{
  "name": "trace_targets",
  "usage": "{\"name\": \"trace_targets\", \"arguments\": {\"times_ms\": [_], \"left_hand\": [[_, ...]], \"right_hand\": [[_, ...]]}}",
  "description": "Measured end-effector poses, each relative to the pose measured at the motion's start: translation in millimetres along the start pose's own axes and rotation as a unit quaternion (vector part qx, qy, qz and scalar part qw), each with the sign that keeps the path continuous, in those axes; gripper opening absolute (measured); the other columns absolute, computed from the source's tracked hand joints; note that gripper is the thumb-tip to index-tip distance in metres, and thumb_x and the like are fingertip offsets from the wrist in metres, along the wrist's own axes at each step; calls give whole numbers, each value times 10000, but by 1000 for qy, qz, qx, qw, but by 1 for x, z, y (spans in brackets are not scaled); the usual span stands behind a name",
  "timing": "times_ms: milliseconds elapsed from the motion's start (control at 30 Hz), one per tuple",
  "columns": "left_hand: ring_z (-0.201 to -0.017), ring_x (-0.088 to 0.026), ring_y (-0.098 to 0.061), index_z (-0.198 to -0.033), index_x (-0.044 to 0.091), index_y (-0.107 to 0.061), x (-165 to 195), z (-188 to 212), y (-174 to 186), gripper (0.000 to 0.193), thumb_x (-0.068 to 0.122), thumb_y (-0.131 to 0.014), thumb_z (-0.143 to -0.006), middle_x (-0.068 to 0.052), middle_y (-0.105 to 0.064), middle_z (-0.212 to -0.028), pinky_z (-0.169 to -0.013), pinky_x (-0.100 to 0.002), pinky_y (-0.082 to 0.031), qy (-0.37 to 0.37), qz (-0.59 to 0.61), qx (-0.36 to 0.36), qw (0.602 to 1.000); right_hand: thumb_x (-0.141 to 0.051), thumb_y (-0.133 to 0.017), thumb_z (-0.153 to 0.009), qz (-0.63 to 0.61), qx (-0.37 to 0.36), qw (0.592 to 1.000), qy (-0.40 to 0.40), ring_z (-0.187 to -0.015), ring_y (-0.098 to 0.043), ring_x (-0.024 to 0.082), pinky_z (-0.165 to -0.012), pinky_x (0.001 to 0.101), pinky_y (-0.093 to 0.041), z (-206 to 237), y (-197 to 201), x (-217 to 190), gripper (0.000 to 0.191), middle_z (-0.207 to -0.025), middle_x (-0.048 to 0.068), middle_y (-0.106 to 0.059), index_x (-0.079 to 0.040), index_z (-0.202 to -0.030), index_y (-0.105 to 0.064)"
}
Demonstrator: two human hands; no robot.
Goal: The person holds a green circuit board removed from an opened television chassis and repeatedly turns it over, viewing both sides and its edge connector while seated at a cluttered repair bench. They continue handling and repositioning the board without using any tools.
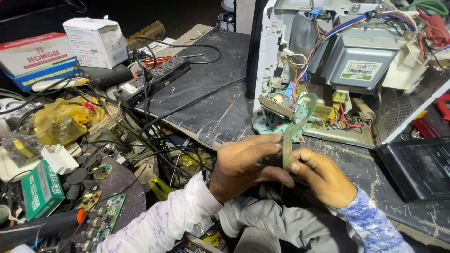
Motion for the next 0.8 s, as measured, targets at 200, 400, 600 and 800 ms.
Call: {"name": "trace_targets", "arguments": {"times_ms": [200,400,600,800], "left_hand": [[-1030,-206,-772,-1394,88,-571,8,-8,-2,831,344,-960,-705,-136,-587,-1479,-861,-270,-667,54,-1,-42,998],[-1060,-215,-768,-1322,95,-601,12,-15,1,802,365,-977,-667,-129,-608,-1426,-887,-295,-666,9,-50,-42,998],[-1128,-236,-768,-1326,56,-584,12,-14,0,806,353,-981,-691,-143,-640,-1395,-863,-291,-628,7,-41,-35,999],[-1138,-260,-749,-1305,69,-556,16,-19,-6,845,409,-983,-660,-152,-647,-1369,-889,-308,-636,-36,-39,-41,998]], "right_hand": [[-158,-557,-982,-112,-23,993,-37,-869,-606,81,-783,269,-527,3,-1,16,211,-926,11,-699,-28,-1100,-673],[-166,-599,-985,-58,-32,998,0,-782,-569,102,-715,284,-514,-1,1,22,172,-838,38,-669,-27,-1050,-677],[-169,-588,-984,-61,-44,997,35,-813,-616,115,-758,289,-542,-2,0,14,180,-864,51,-723,-23,-1029,-683],[-163,-568,-985,-54,-50,994,81,-877,-686,150,-814,315,-554,0,1,0,200,-935,69,-758,-32,-1081,-683]]}}
Point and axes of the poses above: each hand's wrist, its own z-axis away from the middle knuckle, its own y-axis out of the back of the hand, x = y × z, the point moved 3 cm from there along -z, towards the middle knuckle
